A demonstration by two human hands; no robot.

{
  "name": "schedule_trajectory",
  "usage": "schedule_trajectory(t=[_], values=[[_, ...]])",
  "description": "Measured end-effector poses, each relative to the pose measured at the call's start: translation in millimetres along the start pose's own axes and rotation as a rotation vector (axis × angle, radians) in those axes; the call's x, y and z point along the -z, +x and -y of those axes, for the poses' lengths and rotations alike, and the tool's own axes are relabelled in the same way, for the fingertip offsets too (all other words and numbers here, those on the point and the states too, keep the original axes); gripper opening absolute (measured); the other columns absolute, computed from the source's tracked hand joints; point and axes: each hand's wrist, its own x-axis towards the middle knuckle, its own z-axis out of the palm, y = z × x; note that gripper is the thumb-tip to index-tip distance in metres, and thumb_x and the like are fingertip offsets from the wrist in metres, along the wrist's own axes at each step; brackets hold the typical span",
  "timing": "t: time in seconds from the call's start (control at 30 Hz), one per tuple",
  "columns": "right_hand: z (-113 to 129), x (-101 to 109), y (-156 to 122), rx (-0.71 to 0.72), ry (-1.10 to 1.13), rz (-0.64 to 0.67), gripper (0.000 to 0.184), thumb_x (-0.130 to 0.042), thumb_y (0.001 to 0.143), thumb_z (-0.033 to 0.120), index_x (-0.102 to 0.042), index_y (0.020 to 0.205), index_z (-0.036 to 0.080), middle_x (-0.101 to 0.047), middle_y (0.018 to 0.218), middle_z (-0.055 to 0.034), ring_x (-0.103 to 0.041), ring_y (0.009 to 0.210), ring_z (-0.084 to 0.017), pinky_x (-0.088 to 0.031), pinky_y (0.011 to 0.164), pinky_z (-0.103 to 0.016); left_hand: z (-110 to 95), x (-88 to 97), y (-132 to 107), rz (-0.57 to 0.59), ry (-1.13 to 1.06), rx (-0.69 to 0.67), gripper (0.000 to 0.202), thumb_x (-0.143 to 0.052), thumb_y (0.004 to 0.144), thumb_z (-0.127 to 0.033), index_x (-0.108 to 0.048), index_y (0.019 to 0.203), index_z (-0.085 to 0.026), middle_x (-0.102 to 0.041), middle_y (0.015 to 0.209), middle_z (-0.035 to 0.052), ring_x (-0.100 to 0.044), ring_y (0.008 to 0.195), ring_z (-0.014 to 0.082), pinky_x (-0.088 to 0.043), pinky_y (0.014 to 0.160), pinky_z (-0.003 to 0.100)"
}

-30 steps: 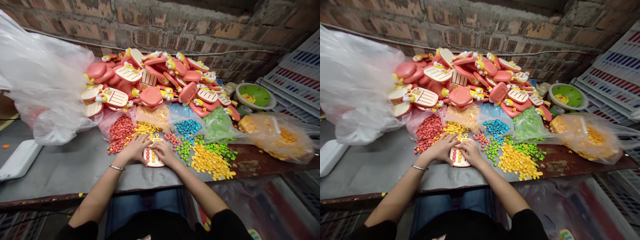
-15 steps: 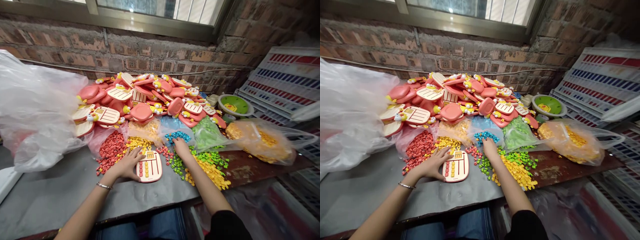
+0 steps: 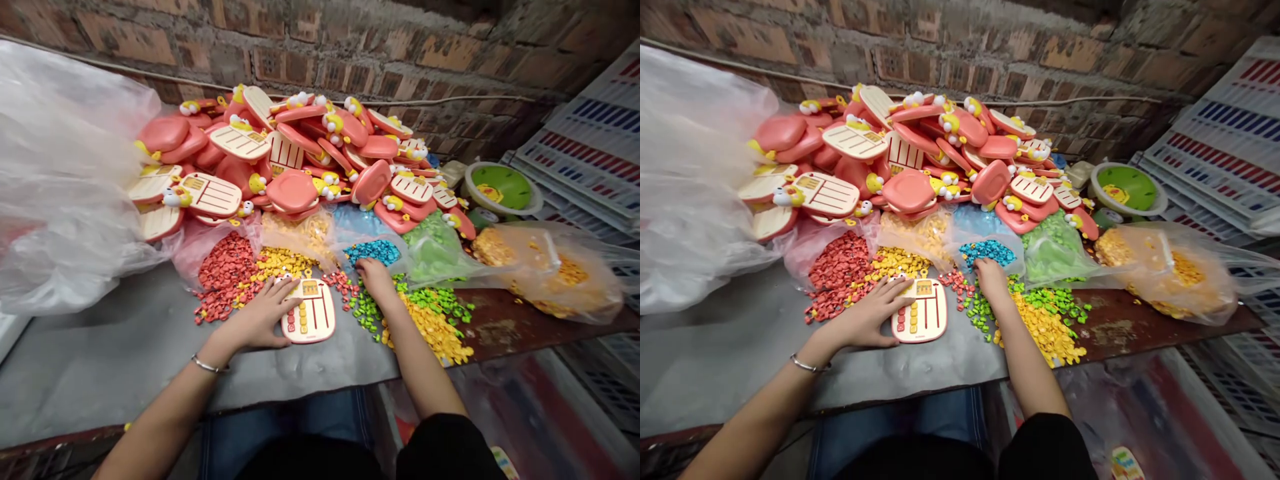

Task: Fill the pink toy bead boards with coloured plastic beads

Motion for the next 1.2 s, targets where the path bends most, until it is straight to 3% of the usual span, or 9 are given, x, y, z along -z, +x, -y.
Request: schedule_trajectory(t=[0.17, 0.27, 0.4, 0.57, 0.73, 1.0, 1.1, 1.2], values=[[-1, 13, -8, 0.073, 0.234, -0.389, 0.022, -0.047, 0.094, 0.021, -0.067, 0.101, 0.018, -0.066, 0.101, -0.0113, -0.061, 0.095, -0.025, -0.049, 0.086, -0.038, 3, -0.3, 1, -0.019, -0.003, -0.009, 0.081, -0.079, 0.069, -0.05, -0.05, 0.139, -0.02, -0.024, 0.161, 0.0167, -0.02, 0.148, 0.0368, -0.019, 0.12, 0.056], [12, 30, -16, 0.144, 0.379, -0.501, 0.017, -0.052, 0.094, 0.029, -0.067, 0.095, 0.021, -0.065, 0.097, -0.0095, -0.062, 0.09, -0.024, -0.053, 0.079, -0.037, 4, 0.1, 2, -0.026, 0.001, -0.011, 0.079, -0.077, 0.07, -0.054, -0.053, 0.137, -0.02, -0.026, 0.16, 0.0171, -0.023, 0.147, 0.0365, -0.021, 0.119, 0.055], [40, 41, -22, 0.305, 0.594, -0.353, 0.014, -0.058, 0.092, 0.029, -0.069, 0.095, 0.022, -0.065, 0.1, -0.0081, -0.064, 0.092, -0.021, -0.056, 0.072, -0.032, 5, 0.6, 3, -0.043, 0.001, -0.02, 0.076, -0.077, 0.071, -0.054, -0.054, 0.135, -0.021, -0.028, 0.159, 0.0154, -0.025, 0.146, 0.0364, -0.022, 0.119, 0.054], [62, 27, -21, 0.471, 0.616, -0.09, 0.018, -0.055, 0.093, 0.021, -0.072, 0.1, 0.022, -0.069, 0.099, -0.0077, -0.066, 0.094, -0.021, -0.054, 0.083, -0.035, 6, 0.3, 2, -0.051, -0.004, -0.022, 0.076, -0.077, 0.072, -0.055, -0.053, 0.137, -0.024, -0.028, 0.159, 0.014, -0.022, 0.146, 0.0384, -0.023, 0.117, 0.057], [69, 5, -17, 0.478, 0.586, 0.015, 0.011, -0.059, 0.09, 0.016, -0.069, 0.092, 0.02, -0.07, 0.093, -0.0069, -0.066, 0.088, -0.021, -0.052, 0.08, -0.034, 6, -0.3, 1, -0.072, -0.024, 0.016, 0.076, -0.081, 0.068, -0.053, -0.057, 0.134, -0.024, -0.023, 0.16, 0.0163, -0.02, 0.146, 0.0407, -0.027, 0.116, 0.056], [72, -6, -18, 0.448, 0.61, -0.025, 0.01, -0.061, 0.088, 0.015, -0.067, 0.081, 0.019, -0.069, 0.09, -0.0073, -0.064, 0.09, -0.022, -0.05, 0.082, -0.036, 9, -5.5, 2, -0.078, -0.01, 0.028, 0.081, -0.084, 0.063, -0.053, -0.056, 0.134, -0.026, -0.022, 0.16, 0.0163, -0.019, 0.146, 0.044, -0.025, 0.116, 0.058], [70, -3, -26, 0.431, 0.613, 0.072, 0.006, -0.066, 0.085, 0.017, -0.07, 0.088, 0.02, -0.071, 0.088, -0.0062, -0.064, 0.087, -0.022, -0.05, 0.08, -0.035, 8, -6.9, 2, -0.08, -0.005, 0.047, 0.083, -0.083, 0.062, -0.052, -0.056, 0.135, -0.026, -0.023, 0.159, 0.0159, -0.019, 0.145, 0.0447, -0.025, 0.116, 0.058], [69, -3, -33, 0.361, 0.723, 0.145, 0.019, -0.065, 0.085, 0.022, -0.07, 0.104, 0.02, -0.072, 0.095, -0.0069, -0.065, 0.081, -0.019, -0.051, 0.072, -0.031, 7, -6.9, 2, -0.089, -0.001, 0.057, 0.084, -0.084, 0.06, -0.051, -0.056, 0.135, -0.025, -0.024, 0.159, 0.0154, -0.021, 0.144, 0.0446, -0.026, 0.116, 0.057]])
